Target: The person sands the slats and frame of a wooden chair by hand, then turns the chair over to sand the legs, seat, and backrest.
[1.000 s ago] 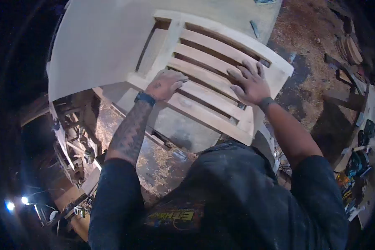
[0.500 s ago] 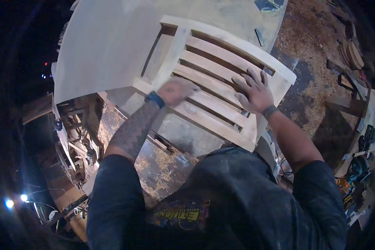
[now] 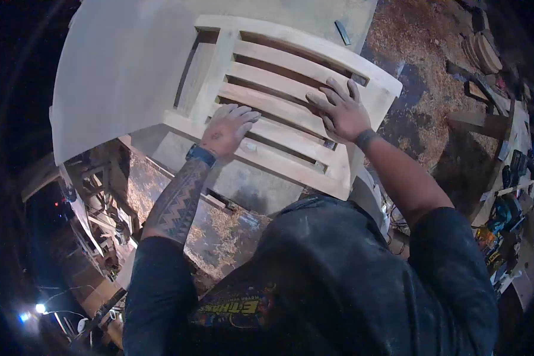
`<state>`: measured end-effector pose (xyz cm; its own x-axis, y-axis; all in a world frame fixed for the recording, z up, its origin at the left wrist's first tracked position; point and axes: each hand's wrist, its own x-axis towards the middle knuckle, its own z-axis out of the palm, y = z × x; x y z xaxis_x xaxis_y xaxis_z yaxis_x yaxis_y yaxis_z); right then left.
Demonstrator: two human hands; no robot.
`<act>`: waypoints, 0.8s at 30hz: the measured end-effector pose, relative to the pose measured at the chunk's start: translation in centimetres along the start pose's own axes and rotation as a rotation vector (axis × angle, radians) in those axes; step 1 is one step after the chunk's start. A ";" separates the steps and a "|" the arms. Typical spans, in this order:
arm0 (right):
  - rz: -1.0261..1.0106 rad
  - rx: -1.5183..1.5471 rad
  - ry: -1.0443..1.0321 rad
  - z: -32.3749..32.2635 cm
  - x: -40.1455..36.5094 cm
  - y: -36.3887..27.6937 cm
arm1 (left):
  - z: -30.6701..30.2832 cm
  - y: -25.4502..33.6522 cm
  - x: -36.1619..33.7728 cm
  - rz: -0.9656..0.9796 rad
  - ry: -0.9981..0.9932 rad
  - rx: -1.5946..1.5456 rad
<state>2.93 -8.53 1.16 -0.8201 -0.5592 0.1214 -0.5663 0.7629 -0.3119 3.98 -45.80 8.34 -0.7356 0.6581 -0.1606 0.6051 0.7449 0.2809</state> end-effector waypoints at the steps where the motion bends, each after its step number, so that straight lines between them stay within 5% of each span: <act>1: -0.001 0.004 -0.003 0.0 0.0 0.0 | -0.5 1.4 0.6 -0.105 -0.066 -0.050; 3: 0.000 0.008 -0.003 -0.2 0.1 0.0 | 7.6 3.9 0.4 0.097 0.123 -0.434; 5: 0.016 0.024 -0.003 -0.1 0.1 -0.3 | 12.4 11.0 1.9 0.076 -0.106 -0.447; 8: 0.011 0.032 0.009 0.3 0.2 0.3 | 10.7 12.5 1.9 0.142 0.165 -0.334; 10: 0.008 0.035 -0.002 0.1 0.1 0.1 | 6.5 9.1 2.0 0.120 0.151 -0.038; 11: 0.017 0.034 -0.003 -0.1 -0.1 -0.1 | 5.5 7.8 2.1 0.118 0.132 0.109; 14: 0.009 0.012 0.045 -0.2 0.0 -0.2 | 6.6 10.4 4.9 0.088 -0.070 -0.276; 17: -0.023 0.069 0.108 1.0 -0.2 0.6 | 6.1 14.4 8.5 0.050 -0.383 -0.122; 18: -0.025 0.082 0.109 0.5 -0.2 0.4 | 6.3 12.8 7.9 0.100 -0.244 -0.351; 21: -0.016 0.071 0.091 0.1 -0.3 0.3 | 4.8 11.1 6.7 0.117 -0.196 -0.195; 22: -0.008 0.082 0.085 0.3 -0.7 0.1 | 4.2 12.5 7.4 0.125 -0.361 -0.032; 24: -0.022 0.088 0.084 0.3 -0.1 0.4 | 4.1 15.1 7.7 0.134 -0.363 -0.048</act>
<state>2.79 -8.22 0.77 -0.8134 -0.5436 0.2071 -0.5783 0.7168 -0.3896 8.71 -29.09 7.47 -0.4906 0.7513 -0.4415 0.6669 0.6498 0.3647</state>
